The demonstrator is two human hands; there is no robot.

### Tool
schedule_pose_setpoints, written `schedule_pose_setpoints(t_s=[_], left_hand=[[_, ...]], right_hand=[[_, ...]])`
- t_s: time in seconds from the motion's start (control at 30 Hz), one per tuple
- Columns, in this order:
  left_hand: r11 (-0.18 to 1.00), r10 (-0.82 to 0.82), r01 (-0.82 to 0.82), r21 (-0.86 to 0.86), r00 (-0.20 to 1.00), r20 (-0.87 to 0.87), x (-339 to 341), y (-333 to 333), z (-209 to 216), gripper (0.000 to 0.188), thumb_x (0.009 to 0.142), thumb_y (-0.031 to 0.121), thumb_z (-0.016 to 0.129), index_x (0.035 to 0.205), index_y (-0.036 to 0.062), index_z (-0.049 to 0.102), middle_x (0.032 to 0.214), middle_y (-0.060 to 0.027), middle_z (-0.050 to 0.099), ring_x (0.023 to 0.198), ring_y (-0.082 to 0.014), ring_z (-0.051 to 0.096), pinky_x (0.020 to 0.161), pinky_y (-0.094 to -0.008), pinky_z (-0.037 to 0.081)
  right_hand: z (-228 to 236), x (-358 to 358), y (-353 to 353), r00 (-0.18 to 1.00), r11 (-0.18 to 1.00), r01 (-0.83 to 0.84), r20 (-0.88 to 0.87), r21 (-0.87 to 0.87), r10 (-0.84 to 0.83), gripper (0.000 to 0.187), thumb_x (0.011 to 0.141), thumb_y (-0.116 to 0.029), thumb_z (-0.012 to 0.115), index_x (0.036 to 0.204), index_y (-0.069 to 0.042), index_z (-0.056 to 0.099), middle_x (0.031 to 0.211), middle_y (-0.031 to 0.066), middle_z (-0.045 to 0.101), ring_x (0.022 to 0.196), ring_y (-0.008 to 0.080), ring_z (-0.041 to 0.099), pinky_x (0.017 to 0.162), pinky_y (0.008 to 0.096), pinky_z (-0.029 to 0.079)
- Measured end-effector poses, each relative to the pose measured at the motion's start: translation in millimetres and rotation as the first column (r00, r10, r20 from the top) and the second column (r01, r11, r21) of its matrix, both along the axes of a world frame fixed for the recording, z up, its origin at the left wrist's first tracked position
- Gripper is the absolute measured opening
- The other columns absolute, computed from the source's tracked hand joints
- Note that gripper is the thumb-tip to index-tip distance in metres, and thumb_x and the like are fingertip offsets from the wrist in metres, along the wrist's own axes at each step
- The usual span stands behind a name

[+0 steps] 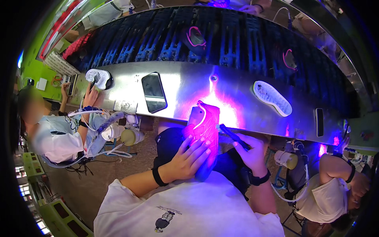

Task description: Applying adhesive or coating to shoe components on an assembly line.

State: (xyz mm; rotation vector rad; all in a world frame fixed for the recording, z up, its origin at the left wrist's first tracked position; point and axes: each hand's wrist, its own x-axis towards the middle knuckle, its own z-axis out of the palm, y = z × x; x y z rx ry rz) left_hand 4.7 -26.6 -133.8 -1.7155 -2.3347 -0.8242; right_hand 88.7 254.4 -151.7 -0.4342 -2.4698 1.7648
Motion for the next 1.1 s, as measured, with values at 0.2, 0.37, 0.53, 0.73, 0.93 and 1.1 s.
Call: schedule_pose_setpoints(t_s=[0.2, 0.37, 0.53, 0.73, 0.93, 1.1], left_hand=[[1.0, 0.009, -0.009, -0.019, 1.0, 0.009, 2.1, 4.6, 4.0, 0.059, 0.092, 0.015, 0.057, 0.147, -0.0048, 0.049, 0.148, -0.023, 0.054, 0.139, -0.039, 0.052, 0.118, -0.0651, 0.033], [1.0, 0.015, -0.014, -0.027, 0.999, 0.037, 2.1, 11.6, 7.0, 0.064, 0.087, 0.018, 0.062, 0.145, -0.0057, 0.05, 0.148, -0.0256, 0.053, 0.139, -0.0412, 0.052, 0.118, -0.0667, 0.031], [0.999, 0.052, -0.05, -0.022, 0.996, 0.071, 3.3, 24.8, 13.4, 0.065, 0.083, 0.016, 0.065, 0.143, -0.0063, 0.052, 0.148, -0.0277, 0.053, 0.141, -0.0439, 0.05, 0.119, -0.0672, 0.027], [0.993, 0.104, -0.099, -0.058, 0.992, 0.076, 6.1, 50.4, 28.1, 0.068, 0.083, 0.018, 0.066, 0.144, -0.0082, 0.05, 0.151, -0.0293, 0.049, 0.144, -0.0439, 0.046, 0.12, -0.0645, 0.026], [0.989, 0.142, -0.14, -0.044, 0.989, 0.034, 9.2, 75.0, 31.4, 0.079, 0.08, 0.031, 0.081, 0.141, -0.0096, 0.051, 0.149, -0.03, 0.051, 0.142, -0.0441, 0.048, 0.12, -0.06, 0.03], [0.984, 0.17, -0.167, -0.058, 0.984, 0.056, 13.5, 81.9, 33.5, 0.087, 0.078, 0.034, 0.083, 0.145, -0.0091, 0.048, 0.149, -0.0293, 0.051, 0.141, -0.0428, 0.049, 0.12, -0.0585, 0.031]], right_hand=[[4.9, 21.0, -0.5, 0.999, 0.992, -0.014, 0.044, -0.125, 0.02, 0.032, 0.089, -0.002, 0.079, 0.12, 0.005, 0.072, 0.109, 0.0057, 0.073, 0.097, 0.0131, 0.068, 0.09, 0.0289, 0.055], [9.2, 39.2, -4.9, 0.997, 0.962, 0.041, 0.079, -0.268, -0.021, 0.031, 0.09, -0.005, 0.079, 0.119, 0.004, 0.073, 0.101, 0.0063, 0.075, 0.093, 0.0127, 0.068, 0.084, 0.0279, 0.054], [21.7, 49.0, -3.9, 0.994, 0.976, 0.031, 0.107, -0.215, -0.008, 0.029, 0.088, -0.005, 0.079, 0.116, 0.001, 0.075, 0.093, 0.0046, 0.074, 0.085, 0.011, 0.065, 0.078, 0.0272, 0.051], [23.3, 61.3, 8.5, 0.995, 0.979, 0.055, 0.092, -0.197, -0.037, 0.028, 0.091, -0.002, 0.075, 0.118, 0.004, 0.074, 0.095, 0.0043, 0.072, 0.085, 0.0101, 0.065, 0.078, 0.0264, 0.052], [25.7, 66.4, 21.4, 0.996, 0.963, 0.083, 0.06, -0.256, -0.07, 0.029, 0.091, -0.006, 0.076, 0.119, 0.002, 0.074, 0.092, 0.0034, 0.072, 0.084, 0.0101, 0.064, 0.078, 0.027, 0.052], [47.4, 48.0, 26.0, 0.99, 0.959, 0.134, 0.084, -0.249, -0.116, 0.029, 0.09, -0.009, 0.077, 0.118, 0.001, 0.075, 0.091, 0.0029, 0.072, 0.084, 0.0105, 0.064, 0.081, 0.0289, 0.052]])
